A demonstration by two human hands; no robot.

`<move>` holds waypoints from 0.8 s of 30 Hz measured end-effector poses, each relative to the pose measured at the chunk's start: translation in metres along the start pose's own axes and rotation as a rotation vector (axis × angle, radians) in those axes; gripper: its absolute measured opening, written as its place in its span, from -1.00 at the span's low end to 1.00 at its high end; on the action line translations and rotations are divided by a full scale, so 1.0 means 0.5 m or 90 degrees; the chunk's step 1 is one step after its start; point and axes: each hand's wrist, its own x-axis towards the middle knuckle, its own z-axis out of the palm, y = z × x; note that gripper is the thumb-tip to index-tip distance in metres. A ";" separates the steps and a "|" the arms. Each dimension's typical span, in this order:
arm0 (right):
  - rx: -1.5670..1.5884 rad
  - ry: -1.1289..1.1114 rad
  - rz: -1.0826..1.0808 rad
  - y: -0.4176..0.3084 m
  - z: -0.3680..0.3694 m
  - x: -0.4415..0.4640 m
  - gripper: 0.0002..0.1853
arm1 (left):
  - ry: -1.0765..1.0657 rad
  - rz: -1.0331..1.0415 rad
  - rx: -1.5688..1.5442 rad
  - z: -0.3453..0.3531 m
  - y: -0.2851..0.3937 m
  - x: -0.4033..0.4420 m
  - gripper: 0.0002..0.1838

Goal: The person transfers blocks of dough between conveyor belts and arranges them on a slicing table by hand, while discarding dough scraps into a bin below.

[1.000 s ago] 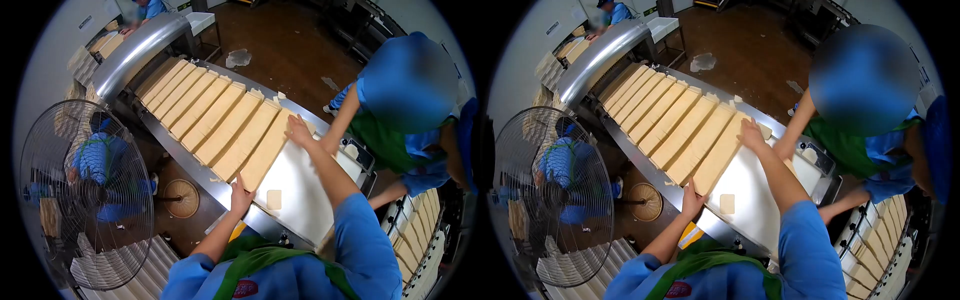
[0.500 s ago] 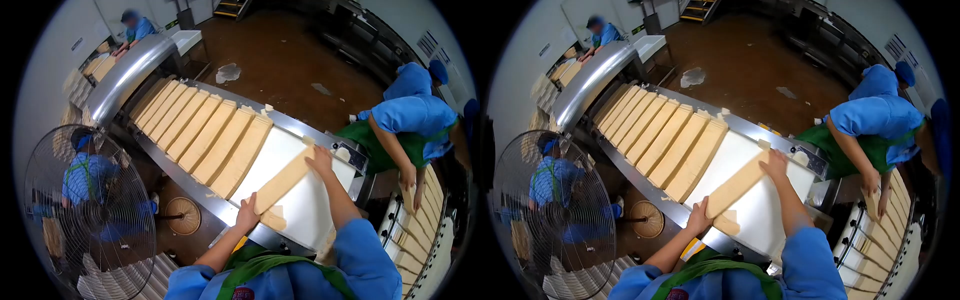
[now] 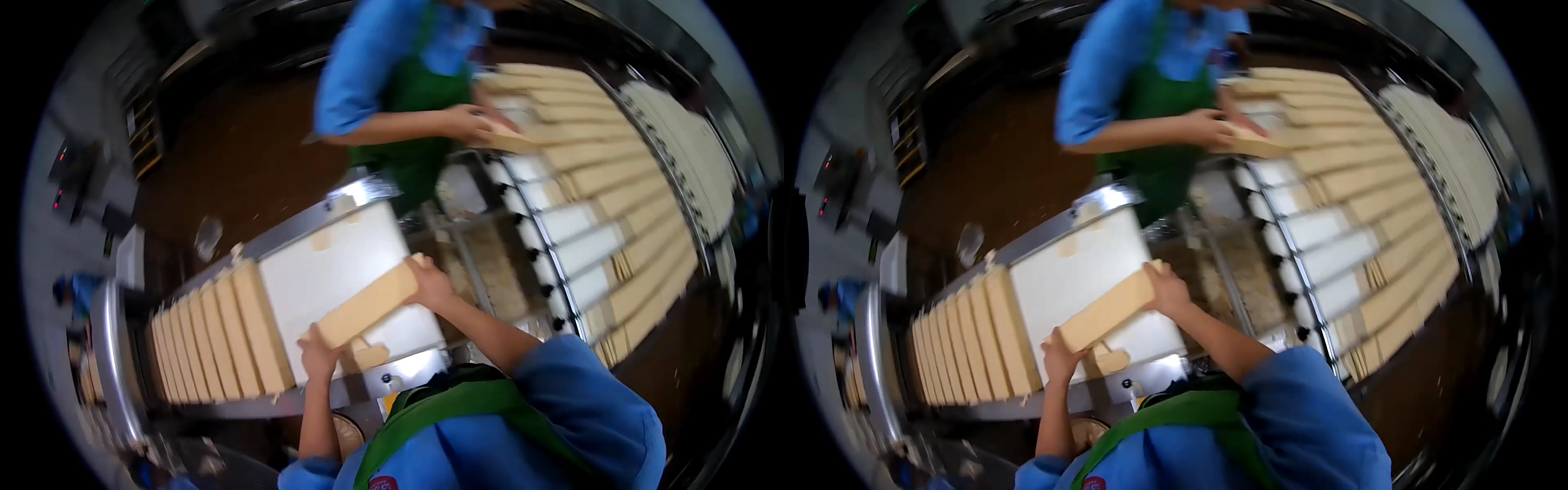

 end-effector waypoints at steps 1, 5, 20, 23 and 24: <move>-0.002 0.027 0.004 0.017 -0.036 -0.007 0.15 | 0.023 -0.015 -0.005 -0.023 0.051 -0.014 0.02; 0.008 0.134 0.021 0.108 -0.206 -0.074 0.11 | 0.103 0.025 -0.055 -0.026 0.220 -0.048 -0.04; 0.053 0.138 0.385 0.648 -0.534 -0.291 0.02 | -0.022 0.448 -0.247 0.083 0.762 -0.174 -0.47; -0.351 0.311 0.435 0.696 -0.486 -0.271 -0.03 | -0.059 0.502 -0.322 0.171 0.857 -0.156 -0.36; -0.291 0.324 0.424 0.689 -0.479 -0.265 -0.08 | -0.135 0.488 -0.408 0.213 0.887 -0.148 -0.32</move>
